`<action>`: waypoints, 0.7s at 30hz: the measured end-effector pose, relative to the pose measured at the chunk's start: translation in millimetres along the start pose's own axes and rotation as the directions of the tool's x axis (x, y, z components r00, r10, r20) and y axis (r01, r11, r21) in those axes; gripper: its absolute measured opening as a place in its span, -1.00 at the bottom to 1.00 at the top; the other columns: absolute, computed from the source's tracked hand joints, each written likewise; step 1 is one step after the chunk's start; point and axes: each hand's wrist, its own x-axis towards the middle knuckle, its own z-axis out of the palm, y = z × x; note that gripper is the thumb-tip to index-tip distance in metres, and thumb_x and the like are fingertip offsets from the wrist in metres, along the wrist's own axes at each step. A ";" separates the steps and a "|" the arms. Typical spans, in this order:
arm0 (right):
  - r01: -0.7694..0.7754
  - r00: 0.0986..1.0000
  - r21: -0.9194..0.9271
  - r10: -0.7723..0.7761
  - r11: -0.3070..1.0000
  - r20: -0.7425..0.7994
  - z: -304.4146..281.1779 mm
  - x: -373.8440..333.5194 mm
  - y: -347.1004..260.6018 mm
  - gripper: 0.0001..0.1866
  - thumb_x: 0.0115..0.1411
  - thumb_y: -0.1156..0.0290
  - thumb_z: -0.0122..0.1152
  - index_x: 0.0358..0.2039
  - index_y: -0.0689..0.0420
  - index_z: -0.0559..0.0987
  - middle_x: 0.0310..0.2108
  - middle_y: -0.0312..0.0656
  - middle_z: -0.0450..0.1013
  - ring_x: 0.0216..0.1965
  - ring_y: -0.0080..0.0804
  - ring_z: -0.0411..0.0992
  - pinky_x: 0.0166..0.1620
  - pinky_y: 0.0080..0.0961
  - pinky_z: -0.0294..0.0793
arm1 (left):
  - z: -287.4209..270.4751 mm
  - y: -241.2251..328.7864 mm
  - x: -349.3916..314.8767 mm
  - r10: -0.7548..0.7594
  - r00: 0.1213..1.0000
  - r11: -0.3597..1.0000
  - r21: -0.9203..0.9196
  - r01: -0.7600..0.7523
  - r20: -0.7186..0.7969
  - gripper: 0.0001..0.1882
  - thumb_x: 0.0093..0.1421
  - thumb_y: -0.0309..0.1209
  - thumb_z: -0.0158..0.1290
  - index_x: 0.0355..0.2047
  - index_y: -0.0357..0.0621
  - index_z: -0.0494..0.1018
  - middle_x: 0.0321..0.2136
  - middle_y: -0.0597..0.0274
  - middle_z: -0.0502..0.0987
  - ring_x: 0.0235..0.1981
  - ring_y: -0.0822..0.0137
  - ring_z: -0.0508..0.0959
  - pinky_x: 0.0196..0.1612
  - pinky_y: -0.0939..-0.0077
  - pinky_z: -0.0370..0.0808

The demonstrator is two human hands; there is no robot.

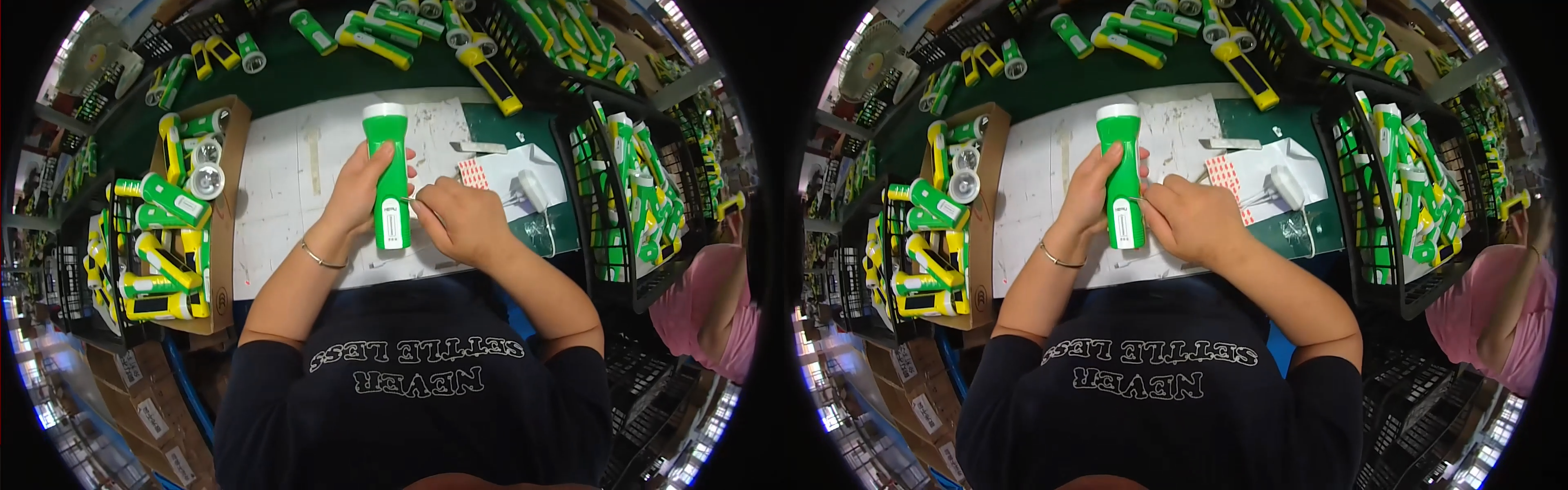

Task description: Inspecting and labeling flashlights at an assembly line workstation.

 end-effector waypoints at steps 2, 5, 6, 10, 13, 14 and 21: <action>0.038 0.998 -0.060 -0.035 0.997 0.052 -0.9 6.2 1.2 -0.92 0.04 0.37 0.12 -0.50 0.07 0.47 -0.60 -0.25 0.31 -0.63 -0.28 0.36 -0.60 -0.42 0.33 | 7.6 3.1 -1.0 0.120 0.993 0.976 0.185 -0.118 0.002 -0.65 0.26 -0.23 -0.12 -0.08 -0.23 0.25 -0.29 0.11 0.44 -0.40 0.38 0.48 -0.38 0.52 0.51; 0.135 0.988 -0.145 -0.121 0.980 0.101 6.2 7.2 2.0 -0.89 0.01 0.33 0.14 -0.54 0.06 0.45 -0.62 -0.27 0.31 -0.66 -0.33 0.37 -0.62 -0.44 0.33 | 4.5 -2.4 -3.5 0.121 0.992 0.967 0.220 -0.128 0.042 -0.60 0.29 -0.12 -0.22 -0.05 -0.19 0.24 -0.26 0.15 0.43 -0.36 0.41 0.46 -0.35 0.53 0.49; 0.184 0.980 -0.169 -0.168 0.968 0.104 7.9 7.0 1.8 -0.86 -0.01 0.30 0.14 -0.57 0.07 0.43 -0.63 -0.28 0.31 -0.67 -0.36 0.38 -0.65 -0.44 0.33 | 2.0 -3.1 -3.2 0.139 0.987 0.961 0.227 -0.155 0.084 -0.57 0.30 -0.08 -0.26 -0.04 -0.18 0.24 -0.26 0.15 0.43 -0.36 0.41 0.46 -0.34 0.52 0.48; 0.316 0.925 0.075 -0.325 0.946 0.196 1.1 -1.6 -7.0 -0.80 -0.04 0.29 0.16 -0.66 0.05 0.38 -0.68 -0.27 0.28 -0.70 -0.34 0.36 -0.64 -0.44 0.34 | -8.2 5.3 -2.7 0.170 0.985 0.968 0.195 -0.160 -0.034 -0.53 0.32 -0.04 -0.36 -0.03 -0.16 0.24 -0.25 0.12 0.43 -0.34 0.39 0.46 -0.31 0.48 0.47; 0.372 0.849 0.164 -0.406 0.914 0.339 2.8 -15.5 -21.5 -0.76 -0.06 0.23 0.21 -0.67 0.03 0.37 -0.68 -0.29 0.26 -0.70 -0.33 0.36 -0.65 -0.40 0.34 | -15.3 17.9 -1.4 0.255 0.966 0.957 0.153 -0.247 -0.037 -0.52 0.32 -0.04 -0.36 -0.01 -0.17 0.23 -0.23 0.09 0.43 -0.34 0.36 0.46 -0.30 0.46 0.48; 0.334 0.895 0.154 -0.364 0.930 0.258 5.6 -15.8 -21.7 -0.74 -0.06 0.21 0.22 -0.67 0.03 0.37 -0.69 -0.28 0.25 -0.70 -0.34 0.36 -0.65 -0.40 0.34 | -14.7 18.4 -2.2 0.256 0.966 0.957 0.154 -0.247 -0.037 -0.52 0.32 -0.04 -0.36 -0.01 -0.17 0.23 -0.23 0.09 0.43 -0.34 0.36 0.46 -0.30 0.46 0.48; -0.289 0.956 0.472 0.277 0.833 0.097 24.2 12.3 -11.3 -0.62 -0.01 0.31 0.28 -0.69 0.14 0.24 -0.70 -0.27 0.18 -0.66 -0.40 0.17 -0.58 -0.48 0.18 | -10.9 4.0 -9.0 0.103 0.991 0.993 0.050 -0.108 0.090 -0.63 0.28 -0.20 -0.19 -0.06 -0.23 0.26 -0.23 0.11 0.44 -0.33 0.35 0.50 -0.31 0.47 0.52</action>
